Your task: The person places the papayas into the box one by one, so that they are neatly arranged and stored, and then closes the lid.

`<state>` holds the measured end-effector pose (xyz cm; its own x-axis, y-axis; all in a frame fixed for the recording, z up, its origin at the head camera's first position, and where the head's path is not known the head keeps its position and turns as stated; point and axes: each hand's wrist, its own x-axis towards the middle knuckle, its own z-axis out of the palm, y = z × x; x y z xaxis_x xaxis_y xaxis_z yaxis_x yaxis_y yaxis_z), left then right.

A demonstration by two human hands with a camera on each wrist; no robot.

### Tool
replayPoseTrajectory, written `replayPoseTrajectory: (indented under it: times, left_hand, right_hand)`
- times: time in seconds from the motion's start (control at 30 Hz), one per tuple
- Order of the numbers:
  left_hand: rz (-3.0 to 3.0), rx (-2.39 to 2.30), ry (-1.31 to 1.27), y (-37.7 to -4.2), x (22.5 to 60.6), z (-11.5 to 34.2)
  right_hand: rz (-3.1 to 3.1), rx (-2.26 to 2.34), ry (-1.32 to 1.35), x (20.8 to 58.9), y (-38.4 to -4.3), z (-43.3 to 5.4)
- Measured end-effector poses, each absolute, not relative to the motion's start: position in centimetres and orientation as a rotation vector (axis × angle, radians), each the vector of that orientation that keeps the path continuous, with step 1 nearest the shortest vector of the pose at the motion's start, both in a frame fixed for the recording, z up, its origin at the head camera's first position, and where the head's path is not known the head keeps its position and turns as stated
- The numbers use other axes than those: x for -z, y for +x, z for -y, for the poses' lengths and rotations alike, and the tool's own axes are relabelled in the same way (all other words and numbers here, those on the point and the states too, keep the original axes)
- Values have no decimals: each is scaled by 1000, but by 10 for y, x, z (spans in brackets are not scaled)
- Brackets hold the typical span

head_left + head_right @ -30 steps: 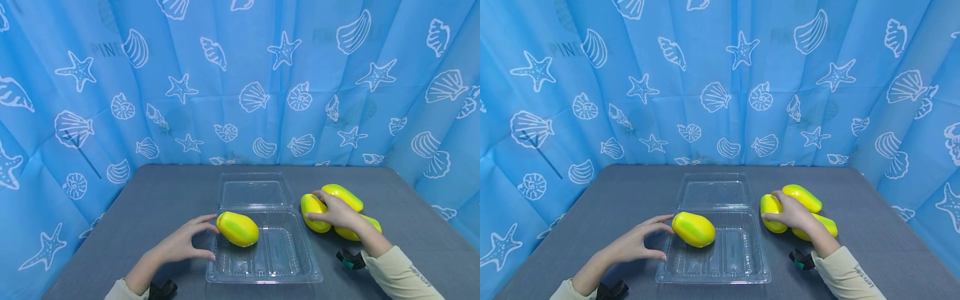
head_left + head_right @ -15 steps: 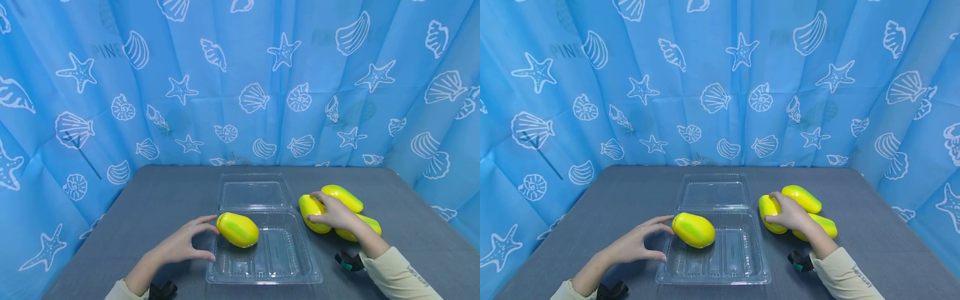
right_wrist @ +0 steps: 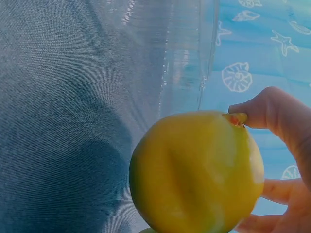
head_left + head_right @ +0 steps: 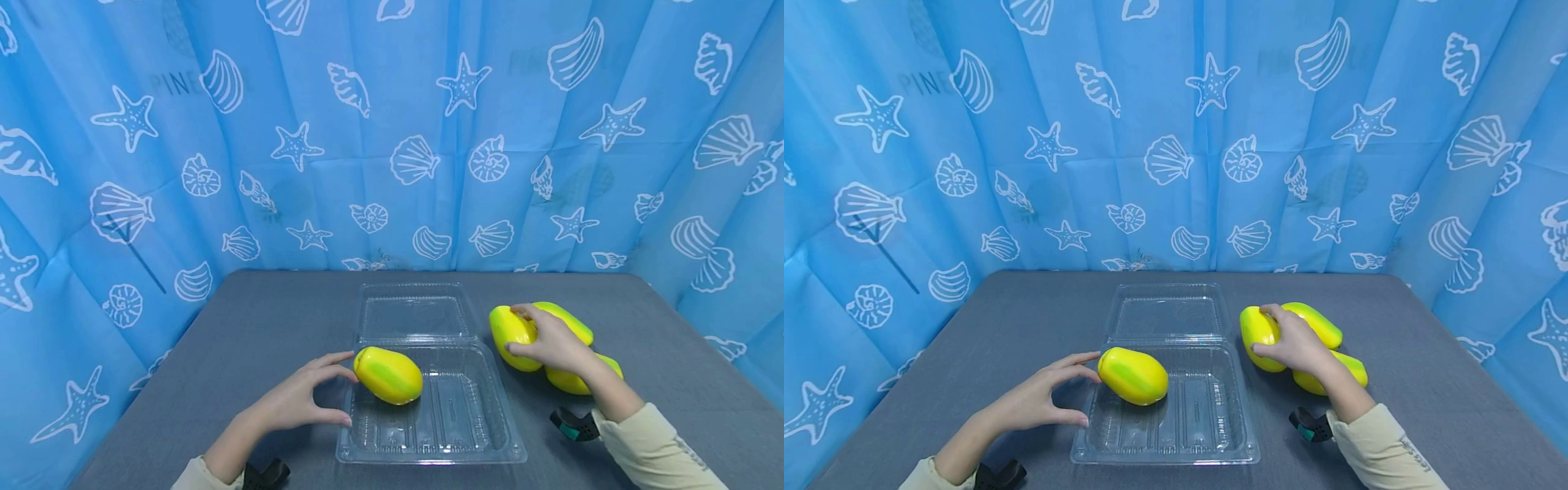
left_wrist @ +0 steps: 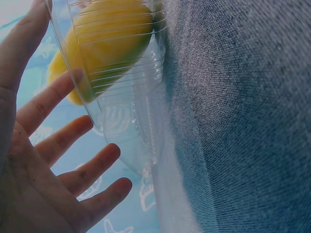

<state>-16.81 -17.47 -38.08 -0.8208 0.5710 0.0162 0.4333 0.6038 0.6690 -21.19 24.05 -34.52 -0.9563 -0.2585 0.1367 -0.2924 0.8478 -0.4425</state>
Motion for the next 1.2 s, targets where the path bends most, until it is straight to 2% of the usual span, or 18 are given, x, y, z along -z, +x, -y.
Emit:
replayPoseTrajectory:
  times: [1.2]
  left_hand:
    - [-2627, -1014, 823, -169, 381, 175]
  right_hand:
    - [2851, -855, 494, 320, -196, -234]
